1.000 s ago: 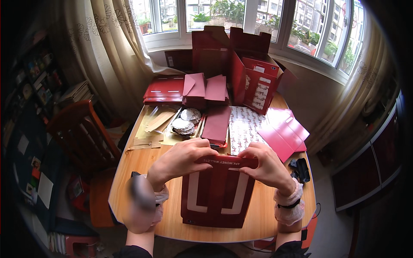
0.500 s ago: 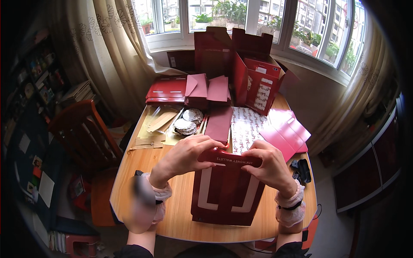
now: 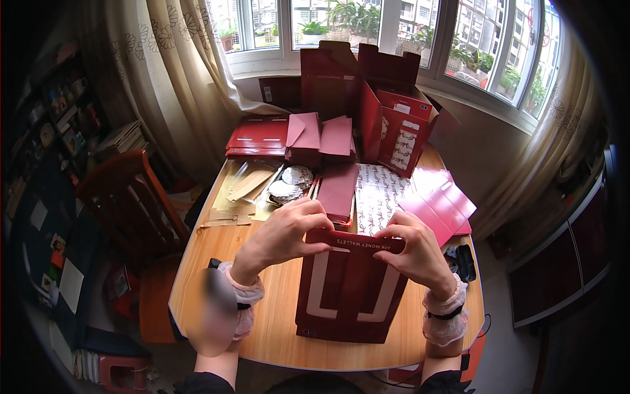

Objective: Fold and assemble red paper money wallets or gift envelopes at a desk.

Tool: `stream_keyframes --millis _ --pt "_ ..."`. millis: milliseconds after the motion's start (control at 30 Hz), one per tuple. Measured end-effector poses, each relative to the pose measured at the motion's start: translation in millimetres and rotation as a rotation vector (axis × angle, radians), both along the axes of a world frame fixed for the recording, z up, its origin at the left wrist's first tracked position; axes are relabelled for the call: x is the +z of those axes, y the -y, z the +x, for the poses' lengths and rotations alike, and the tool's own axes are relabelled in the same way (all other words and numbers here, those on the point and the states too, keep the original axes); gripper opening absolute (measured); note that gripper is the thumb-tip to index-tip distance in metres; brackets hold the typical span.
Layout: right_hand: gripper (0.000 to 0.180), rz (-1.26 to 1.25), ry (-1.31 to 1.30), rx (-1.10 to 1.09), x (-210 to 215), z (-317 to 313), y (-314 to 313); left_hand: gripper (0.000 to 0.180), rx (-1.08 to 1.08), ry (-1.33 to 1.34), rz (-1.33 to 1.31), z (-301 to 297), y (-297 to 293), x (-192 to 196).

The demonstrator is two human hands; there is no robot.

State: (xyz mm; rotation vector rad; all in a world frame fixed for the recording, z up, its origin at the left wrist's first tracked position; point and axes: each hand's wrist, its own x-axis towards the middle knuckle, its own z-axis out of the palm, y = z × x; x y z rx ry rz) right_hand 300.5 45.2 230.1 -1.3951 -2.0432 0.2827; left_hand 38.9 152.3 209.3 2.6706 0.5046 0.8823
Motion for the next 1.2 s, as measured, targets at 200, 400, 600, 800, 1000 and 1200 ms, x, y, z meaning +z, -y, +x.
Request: stream_keyframes --millis 200,400,600,800,1000,1200 --pt "0.022 -0.068 -0.027 0.024 -3.2 0.7 -1.1 0.027 0.013 -0.024 0.034 0.9 0.8 -3.4" --pt "0.022 -0.095 -0.011 0.017 -2.0 2.1 -2.4 0.028 0.025 -0.021 0.005 2.4 0.8 -1.8" --pt "0.023 -0.074 0.012 0.007 -4.0 4.2 -4.0 0.03 0.01 -0.018 0.003 6.4 1.0 -3.5" --pt "0.023 -0.088 -0.014 0.029 -3.1 1.5 -3.2 0.027 -0.034 -0.011 -0.078 3.6 1.9 -1.8" --pt "0.022 -0.109 0.004 0.036 -3.7 0.6 -3.5 0.026 -0.022 -0.025 -0.1 0.3 3.1 -1.6" --pt "0.025 -0.071 0.031 0.016 -3.8 1.6 -3.3 0.025 -0.028 -0.002 -0.06 2.4 0.1 -3.6"
